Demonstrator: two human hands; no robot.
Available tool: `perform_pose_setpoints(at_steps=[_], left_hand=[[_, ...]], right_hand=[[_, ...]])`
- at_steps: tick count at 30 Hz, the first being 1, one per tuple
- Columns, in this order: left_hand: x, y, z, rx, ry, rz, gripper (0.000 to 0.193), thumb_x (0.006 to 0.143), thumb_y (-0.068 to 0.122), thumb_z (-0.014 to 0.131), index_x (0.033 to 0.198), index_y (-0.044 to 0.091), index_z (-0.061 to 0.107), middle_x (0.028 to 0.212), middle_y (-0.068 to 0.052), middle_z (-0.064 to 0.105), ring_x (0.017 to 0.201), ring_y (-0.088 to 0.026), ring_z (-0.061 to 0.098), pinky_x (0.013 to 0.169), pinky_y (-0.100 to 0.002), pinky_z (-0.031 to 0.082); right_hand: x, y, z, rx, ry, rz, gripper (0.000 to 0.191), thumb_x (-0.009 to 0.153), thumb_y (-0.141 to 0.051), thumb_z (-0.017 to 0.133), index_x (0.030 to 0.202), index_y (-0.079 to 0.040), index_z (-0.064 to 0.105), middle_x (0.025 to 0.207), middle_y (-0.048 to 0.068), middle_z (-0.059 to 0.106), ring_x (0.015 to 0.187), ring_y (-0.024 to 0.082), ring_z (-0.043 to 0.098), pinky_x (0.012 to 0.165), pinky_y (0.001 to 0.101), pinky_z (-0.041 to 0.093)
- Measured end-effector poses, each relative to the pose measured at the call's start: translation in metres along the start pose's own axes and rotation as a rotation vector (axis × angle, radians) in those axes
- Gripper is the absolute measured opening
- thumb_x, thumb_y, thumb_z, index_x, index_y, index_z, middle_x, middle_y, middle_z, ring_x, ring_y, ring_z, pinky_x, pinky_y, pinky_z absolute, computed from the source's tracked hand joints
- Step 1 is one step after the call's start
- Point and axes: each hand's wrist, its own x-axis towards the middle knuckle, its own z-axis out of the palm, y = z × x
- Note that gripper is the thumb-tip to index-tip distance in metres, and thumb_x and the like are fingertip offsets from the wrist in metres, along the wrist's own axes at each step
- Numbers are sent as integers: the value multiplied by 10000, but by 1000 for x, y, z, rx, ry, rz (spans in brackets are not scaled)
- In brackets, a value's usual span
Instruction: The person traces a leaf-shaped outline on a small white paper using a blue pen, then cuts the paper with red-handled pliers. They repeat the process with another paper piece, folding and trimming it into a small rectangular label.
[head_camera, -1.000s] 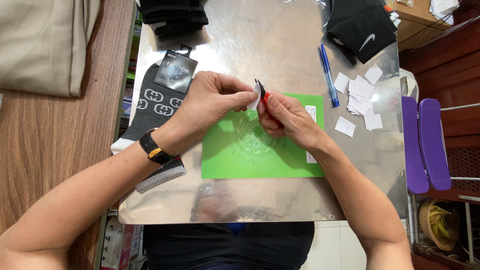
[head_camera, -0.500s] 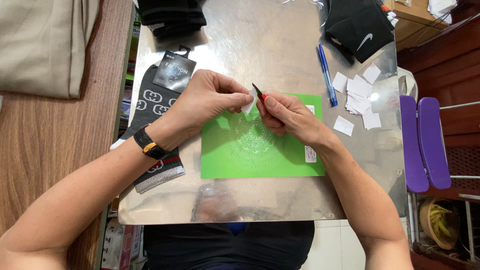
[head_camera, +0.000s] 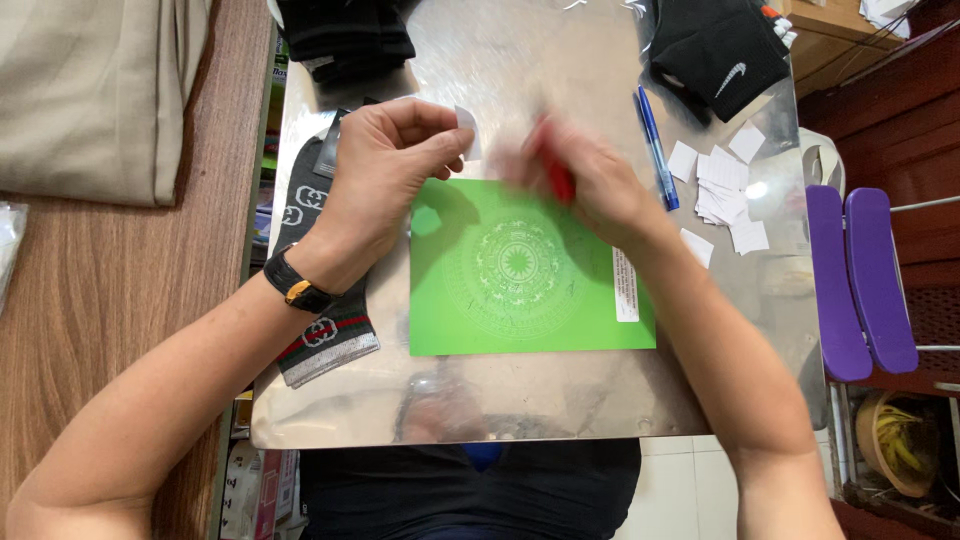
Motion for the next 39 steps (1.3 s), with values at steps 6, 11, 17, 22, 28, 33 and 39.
perform_pose_setpoints(at_steps=[6, 11, 17, 22, 28, 33, 39], left_hand=[[-7, -2, 6, 99, -127, 168, 88, 958, 47, 713, 1032, 41, 761, 961, -23, 780, 850, -53, 731, 787, -192, 611], [-14, 1, 13, 450, -243, 526, 82, 950, 32, 773, 1012, 82, 793, 943, -46, 741, 790, -81, 656, 659, -198, 549], [-13, 3, 3, 244, -51, 396, 131, 996, 28, 741, 1115, 57, 785, 926, -37, 774, 813, -73, 698, 719, -206, 564], [-8, -4, 3, 166, -46, 323, 107, 991, 28, 741, 1091, 8, 773, 974, -43, 768, 887, -89, 729, 787, -214, 598], [-7, -11, 1, 188, -197, 409, 219, 974, 49, 762, 1187, 8, 729, 1139, -74, 729, 1018, -109, 702, 912, -244, 602], [-11, -19, 8, 325, -245, 296, 160, 955, 81, 757, 1102, 19, 771, 1062, -69, 769, 913, -116, 717, 788, -248, 602], [-18, -13, 14, 444, -341, 151, 160, 930, 88, 750, 1044, 5, 674, 955, -61, 759, 886, -115, 739, 798, -254, 605]], right_hand=[[-20, -5, 9, 236, 211, -119, 409, 1145, -439, 365, 1123, -70, 540, 881, 37, 557, 645, 110, 474, 524, 252, 385], [-37, -30, 35, 358, 110, 80, 566, 1093, -536, 400, 901, -34, 579, 658, -28, 465, 490, 29, 396, 393, 179, 308], [10, -43, 40, 455, 117, 139, 444, 1069, -358, 441, 765, -37, 479, 945, 159, 752, 840, 219, 733, 816, 372, 597], [62, -59, 31, 197, 302, 86, 290, 1101, -266, 491, 936, -52, 595, 819, 38, 600, 710, 105, 561, 683, 247, 465], [13, -44, 22, 33, 311, -97, 353, 1113, -392, 515, 964, -84, 601, 692, -47, 496, 546, 52, 424, 471, 224, 303], [-30, -14, 29, 40, 234, -52, 346, 1087, -360, 540, 1081, -46, 686, 723, -68, 507, 564, 23, 414, 479, 200, 311], [-35, -5, 29, -441, 172, -62, 205, 939, -244, 779, 1010, -52, 782, 778, -43, 717, 698, 48, 628, 634, 228, 506]])
